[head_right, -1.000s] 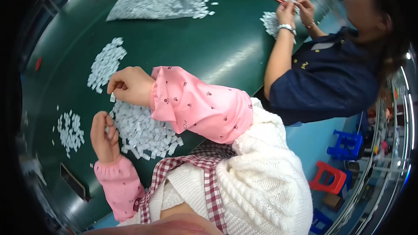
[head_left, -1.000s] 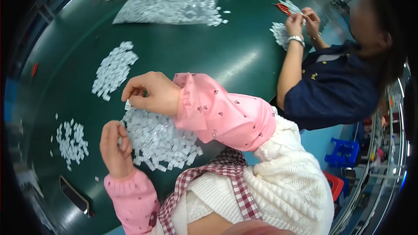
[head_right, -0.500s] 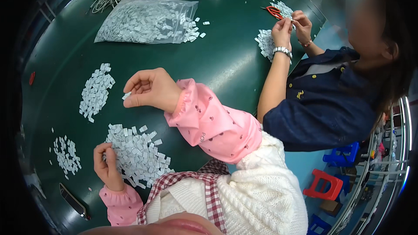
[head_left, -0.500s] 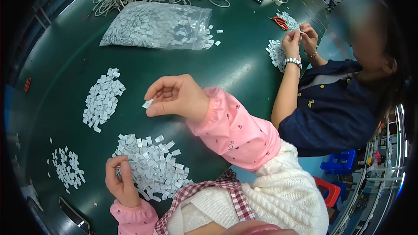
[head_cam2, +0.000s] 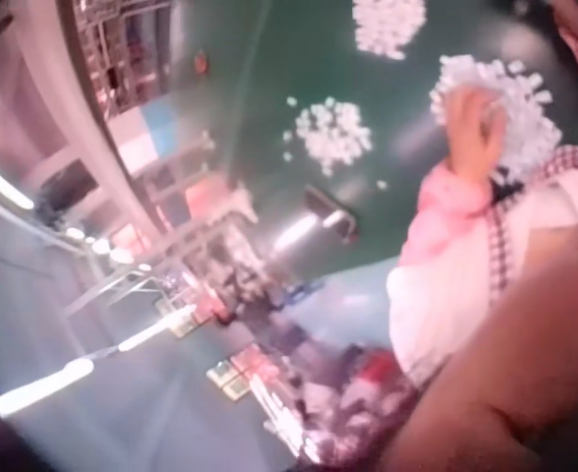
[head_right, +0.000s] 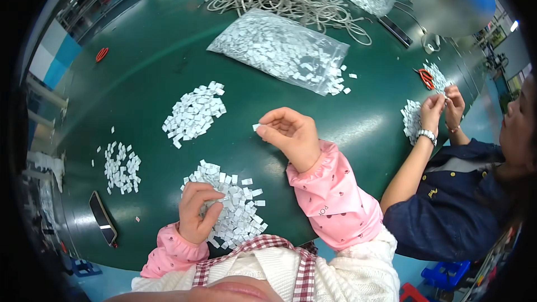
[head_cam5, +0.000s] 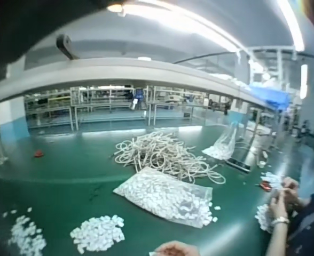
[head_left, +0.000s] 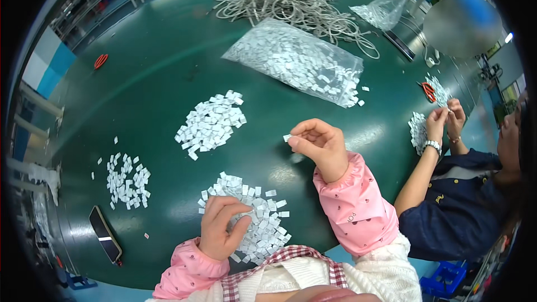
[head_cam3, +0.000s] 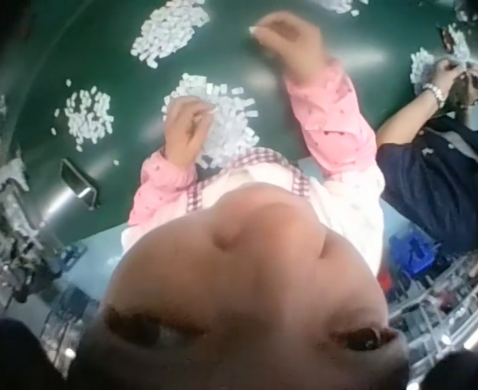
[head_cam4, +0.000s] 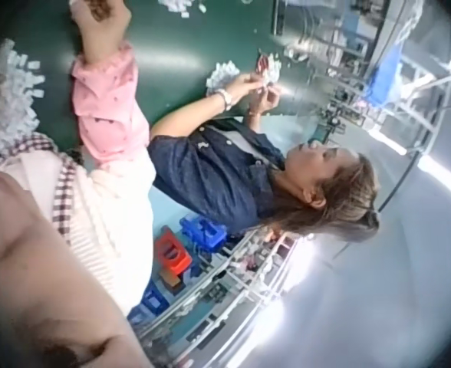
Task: The person picks up small components from a central pile, attaches pieces together by hand, and places the assembled components into piles on the table.
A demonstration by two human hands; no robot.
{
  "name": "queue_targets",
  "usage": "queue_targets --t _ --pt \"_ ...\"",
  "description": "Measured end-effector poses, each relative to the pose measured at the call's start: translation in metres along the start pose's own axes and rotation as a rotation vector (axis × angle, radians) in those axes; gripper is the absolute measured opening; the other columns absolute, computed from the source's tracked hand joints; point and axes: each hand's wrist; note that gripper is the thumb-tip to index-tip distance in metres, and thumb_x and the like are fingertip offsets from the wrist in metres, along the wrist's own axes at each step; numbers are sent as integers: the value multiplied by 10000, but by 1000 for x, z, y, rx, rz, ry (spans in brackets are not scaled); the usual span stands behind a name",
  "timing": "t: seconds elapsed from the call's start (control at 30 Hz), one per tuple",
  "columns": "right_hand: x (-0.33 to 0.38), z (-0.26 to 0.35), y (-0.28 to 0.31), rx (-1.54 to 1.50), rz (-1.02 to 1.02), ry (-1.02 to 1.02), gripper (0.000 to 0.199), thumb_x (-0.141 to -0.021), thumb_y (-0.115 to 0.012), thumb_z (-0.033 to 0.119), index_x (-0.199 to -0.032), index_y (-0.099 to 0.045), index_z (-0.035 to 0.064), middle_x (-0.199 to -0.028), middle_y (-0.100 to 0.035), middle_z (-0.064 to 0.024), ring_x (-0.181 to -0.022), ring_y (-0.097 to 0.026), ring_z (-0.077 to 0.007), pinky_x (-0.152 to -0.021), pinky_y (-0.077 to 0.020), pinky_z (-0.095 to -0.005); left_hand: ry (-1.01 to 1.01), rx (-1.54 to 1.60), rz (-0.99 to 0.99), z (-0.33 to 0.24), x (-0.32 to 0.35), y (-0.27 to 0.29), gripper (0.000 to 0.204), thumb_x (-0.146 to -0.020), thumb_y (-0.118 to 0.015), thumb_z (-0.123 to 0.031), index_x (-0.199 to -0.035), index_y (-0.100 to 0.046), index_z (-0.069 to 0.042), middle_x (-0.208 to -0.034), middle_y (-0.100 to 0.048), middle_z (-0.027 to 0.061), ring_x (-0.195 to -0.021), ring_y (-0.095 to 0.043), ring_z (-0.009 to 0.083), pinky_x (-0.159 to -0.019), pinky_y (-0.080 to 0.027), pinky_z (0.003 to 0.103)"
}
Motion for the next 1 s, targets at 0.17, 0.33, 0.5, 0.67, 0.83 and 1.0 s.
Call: queue_targets --t 0.17,0.33,0.5,0.67,0.83,1.0 --pt "-1 -4 -3 18 4 26 140 -806 -651 -40 -939 -613 -23 -856 -630 -50 -768 -589 -95 -707 -480 -224 -103 0 31 3 1 3 147 -746 -663 -33 -889 -652 -67 -907 -613 60 -852 -538 243 -794 -409 324" --pt "0 -6 -1 35 53 29 127 -839 -615 -6 -966 -619 -11 -852 -624 -40 -751 -575 -92 -693 -470 -226 -140 55 -27 0 -2 1 96 -777 -627 -12 -871 -642 -20 -880 -626 88 -811 -554 238 -762 -426 313" --pt "7 -9 -17 19 172 -22 133 -860 -581 6 -986 -620 -15 -877 -625 -34 -778 -571 -84 -709 -470 -224 50 153 -159 0 4 1 111 -791 -635 16 -895 -647 -19 -882 -627 66 -725 -540 158 -628 -434 256" --pt "19 -6 -36 93 270 -50 126 -860 -572 0 -975 -623 -14 -866 -619 -16 -757 -555 -62 -701 -468 -206 176 321 -214 3 0 -1 88 -838 -610 4 -923 -631 2 -855 -596 49 -684 -498 86 -606 -406 219" --pt "29 -15 -50 241 339 -18 109 -821 -602 15 -921 -639 -5 -781 -637 -21 -709 -575 -66 -658 -479 -216 287 587 -234 -4 -3 -5 174 -892 -589 -39 -1056 -576 16 -930 -586 36 -807 -541 73 -733 -443 209" --pt "42 -4 -63 489 359 132 133 -792 -594 48 -906 -631 -10 -704 -623 -55 -628 -584 -99 -596 -474 -241 286 654 -167 -8 -5 -5 225 -882 -586 -17 -1101 -553 19 -930 -576 23 -837 -529 73 -706 -418 192"
Point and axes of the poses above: each hand's wrist, its own x-axis away from the middle knuckle, its own y-axis out of the back of the hand, z = x × y
